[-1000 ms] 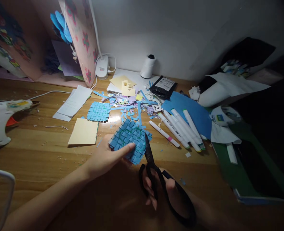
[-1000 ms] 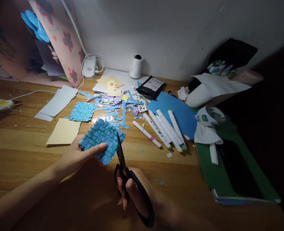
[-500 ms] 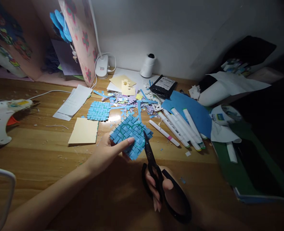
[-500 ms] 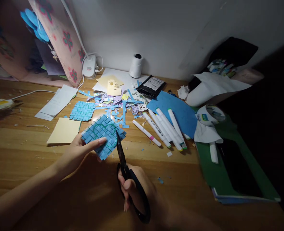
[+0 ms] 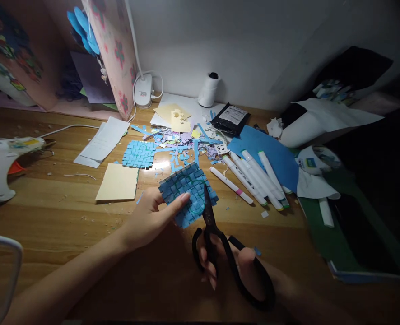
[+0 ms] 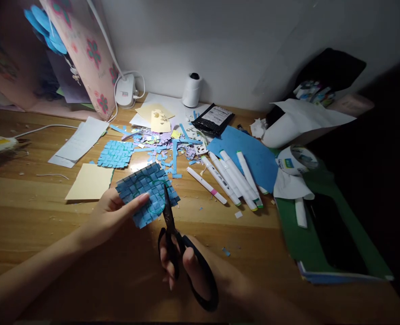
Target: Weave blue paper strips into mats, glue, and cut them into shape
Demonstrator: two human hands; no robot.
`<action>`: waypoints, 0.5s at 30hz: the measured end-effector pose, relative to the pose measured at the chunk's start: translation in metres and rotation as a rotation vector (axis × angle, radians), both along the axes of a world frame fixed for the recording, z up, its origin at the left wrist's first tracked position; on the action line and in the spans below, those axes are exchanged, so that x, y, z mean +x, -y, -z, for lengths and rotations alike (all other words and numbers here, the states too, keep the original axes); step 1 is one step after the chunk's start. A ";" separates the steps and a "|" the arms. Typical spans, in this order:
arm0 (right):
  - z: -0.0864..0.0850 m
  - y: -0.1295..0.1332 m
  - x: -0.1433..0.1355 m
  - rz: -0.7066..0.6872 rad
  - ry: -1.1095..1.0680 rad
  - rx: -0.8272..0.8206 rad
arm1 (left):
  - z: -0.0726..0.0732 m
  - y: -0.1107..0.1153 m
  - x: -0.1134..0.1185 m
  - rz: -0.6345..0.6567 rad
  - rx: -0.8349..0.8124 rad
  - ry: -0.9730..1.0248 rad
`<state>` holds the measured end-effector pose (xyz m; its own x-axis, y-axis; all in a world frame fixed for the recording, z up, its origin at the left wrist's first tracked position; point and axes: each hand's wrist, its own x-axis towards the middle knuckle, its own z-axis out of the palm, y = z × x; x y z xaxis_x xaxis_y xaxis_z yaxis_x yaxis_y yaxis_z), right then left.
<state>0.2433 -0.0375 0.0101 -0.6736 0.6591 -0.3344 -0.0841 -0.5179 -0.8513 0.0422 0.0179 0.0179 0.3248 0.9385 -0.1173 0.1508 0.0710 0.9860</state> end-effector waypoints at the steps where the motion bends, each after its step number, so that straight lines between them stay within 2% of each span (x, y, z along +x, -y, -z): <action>1: -0.001 0.000 0.000 0.001 -0.001 -0.019 | 0.000 0.000 0.000 0.005 0.000 0.005; 7: -0.001 0.003 -0.001 0.050 -0.005 -0.079 | 0.003 0.003 -0.001 -0.017 -0.064 0.097; 15: 0.015 0.009 0.004 0.041 -0.024 -0.100 | 0.002 0.003 0.000 0.006 -0.118 0.170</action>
<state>0.2474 -0.0465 -0.0052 -0.6553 0.6504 -0.3841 -0.1262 -0.5957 -0.7932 0.0425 0.0145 0.0161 0.3546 0.9195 -0.1697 -0.0166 0.1876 0.9821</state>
